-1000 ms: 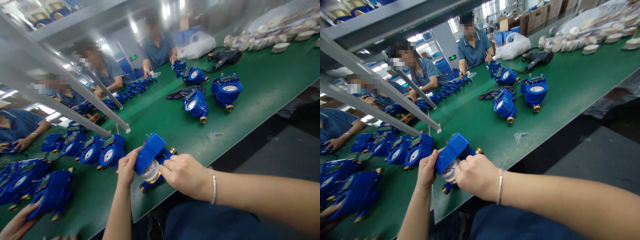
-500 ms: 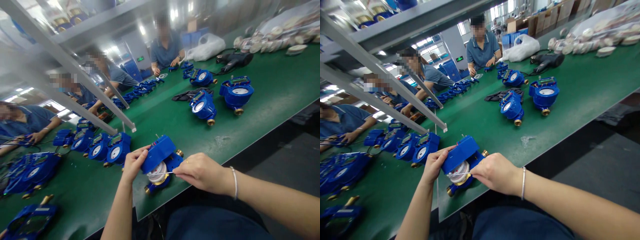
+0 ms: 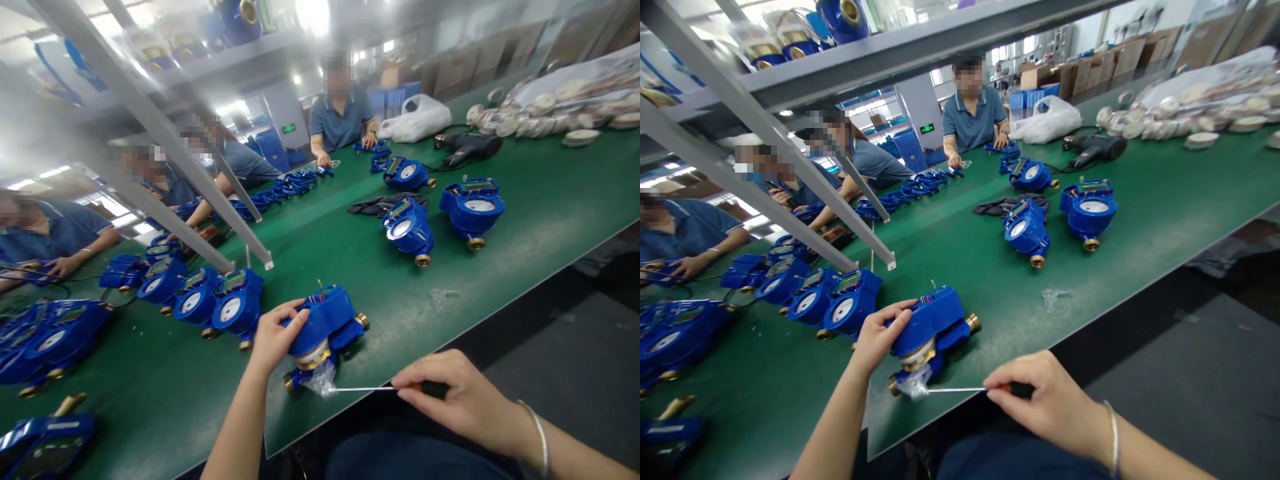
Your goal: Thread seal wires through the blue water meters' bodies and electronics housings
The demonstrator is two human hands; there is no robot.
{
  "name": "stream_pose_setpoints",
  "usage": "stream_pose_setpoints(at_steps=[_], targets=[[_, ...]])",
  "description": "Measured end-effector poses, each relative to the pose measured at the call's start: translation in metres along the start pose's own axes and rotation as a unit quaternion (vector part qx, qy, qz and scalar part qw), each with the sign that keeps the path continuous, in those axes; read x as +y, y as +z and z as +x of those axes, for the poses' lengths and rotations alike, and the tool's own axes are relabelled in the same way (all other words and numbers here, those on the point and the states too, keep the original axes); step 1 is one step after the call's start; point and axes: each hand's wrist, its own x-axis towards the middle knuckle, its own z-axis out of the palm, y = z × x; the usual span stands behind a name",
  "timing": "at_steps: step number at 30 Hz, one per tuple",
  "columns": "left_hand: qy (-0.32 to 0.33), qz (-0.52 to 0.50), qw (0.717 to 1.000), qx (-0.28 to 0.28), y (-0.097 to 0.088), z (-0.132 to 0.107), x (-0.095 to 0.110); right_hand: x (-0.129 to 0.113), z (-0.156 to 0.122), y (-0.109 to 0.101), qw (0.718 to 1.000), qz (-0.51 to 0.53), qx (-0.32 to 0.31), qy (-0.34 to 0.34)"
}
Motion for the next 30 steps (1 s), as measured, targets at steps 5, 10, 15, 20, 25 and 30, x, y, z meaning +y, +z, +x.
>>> stream_pose_setpoints(at_steps=[5,10,15,20,25,30], targets=[[0.067,-0.01,0.998,-0.012,0.0,-0.014,-0.021,0.03,-0.031,0.005,0.977,0.044,0.135,0.157],[0.118,-0.007,0.993,-0.016,0.004,-0.041,-0.029,0.042,-0.033,0.041,0.912,0.255,0.234,0.221],[0.086,-0.017,0.996,0.01,0.017,-0.069,-0.032,0.027,-0.02,0.064,0.879,0.313,0.291,0.212],[0.079,-0.023,0.992,-0.091,0.013,-0.078,-0.033,0.025,-0.013,0.072,0.904,0.306,0.222,0.198],[0.118,-0.007,0.985,-0.125,0.011,-0.086,-0.036,0.042,-0.008,0.082,0.906,0.329,0.195,0.18],[0.18,-0.038,0.98,-0.074,0.025,-0.09,-0.042,0.068,0.001,0.082,0.926,0.284,0.158,0.193]])
